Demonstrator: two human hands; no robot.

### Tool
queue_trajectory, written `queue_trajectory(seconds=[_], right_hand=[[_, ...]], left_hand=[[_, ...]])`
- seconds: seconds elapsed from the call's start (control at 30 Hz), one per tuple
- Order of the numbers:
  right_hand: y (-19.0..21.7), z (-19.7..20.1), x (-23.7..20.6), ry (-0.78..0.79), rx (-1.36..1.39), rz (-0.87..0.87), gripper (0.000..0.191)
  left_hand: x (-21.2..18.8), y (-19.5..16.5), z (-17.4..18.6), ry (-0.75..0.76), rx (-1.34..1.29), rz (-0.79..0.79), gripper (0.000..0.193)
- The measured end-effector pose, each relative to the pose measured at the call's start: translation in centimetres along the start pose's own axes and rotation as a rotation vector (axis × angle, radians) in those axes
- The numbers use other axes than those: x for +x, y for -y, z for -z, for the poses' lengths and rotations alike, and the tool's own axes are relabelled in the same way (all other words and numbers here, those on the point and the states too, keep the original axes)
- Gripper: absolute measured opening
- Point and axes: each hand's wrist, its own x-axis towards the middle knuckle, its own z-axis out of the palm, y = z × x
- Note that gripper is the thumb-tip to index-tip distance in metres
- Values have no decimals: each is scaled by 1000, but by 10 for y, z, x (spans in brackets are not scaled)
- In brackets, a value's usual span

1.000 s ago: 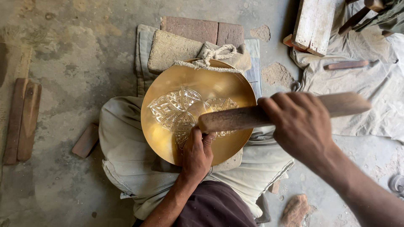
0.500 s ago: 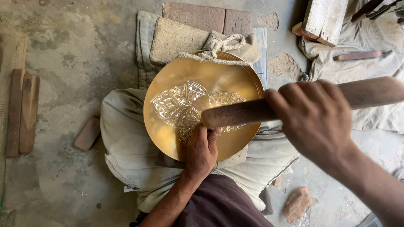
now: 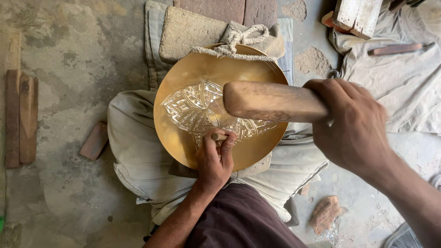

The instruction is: The person sits on the floor holding a punch against an embossed brass tray and repeatedly strikes the punch with a wooden mallet to refine the raised floral pattern. The person rotates the tray, adjusts its rope sling, and repositions the punch to work different areas of the design.

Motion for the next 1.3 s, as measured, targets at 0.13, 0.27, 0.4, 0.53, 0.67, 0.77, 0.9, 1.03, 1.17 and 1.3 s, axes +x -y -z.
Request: queue_trajectory(seconds=[0.13,0.27,0.4,0.53,0.67,0.77,0.9,1.03,1.17,1.3], right_hand=[[-3,1,-3,-134,-59,174,54],[5,2,-4,-139,95,185,48],[13,6,-1,41,561,-223,60],[14,9,5,-82,-444,350,34],[17,9,5,-63,-356,265,32],[20,10,2,-148,-419,369,31],[22,10,2,23,349,-46,44],[14,5,2,-57,-242,257,25],[6,-2,1,-21,-162,217,38],[5,-4,1,-73,-254,202,25]], left_hand=[[-1,3,-6,56,197,-1,19],[-3,6,-8,54,310,-30,21],[-4,9,-11,72,219,8,16],[-6,7,-12,58,311,-18,21],[-7,3,-9,54,250,9,14],[-4,1,-9,29,248,-18,22],[-3,1,-9,33,270,-18,16],[-5,3,-9,52,272,-4,17],[-5,5,-7,56,293,12,16],[-3,5,-8,69,309,41,17]])
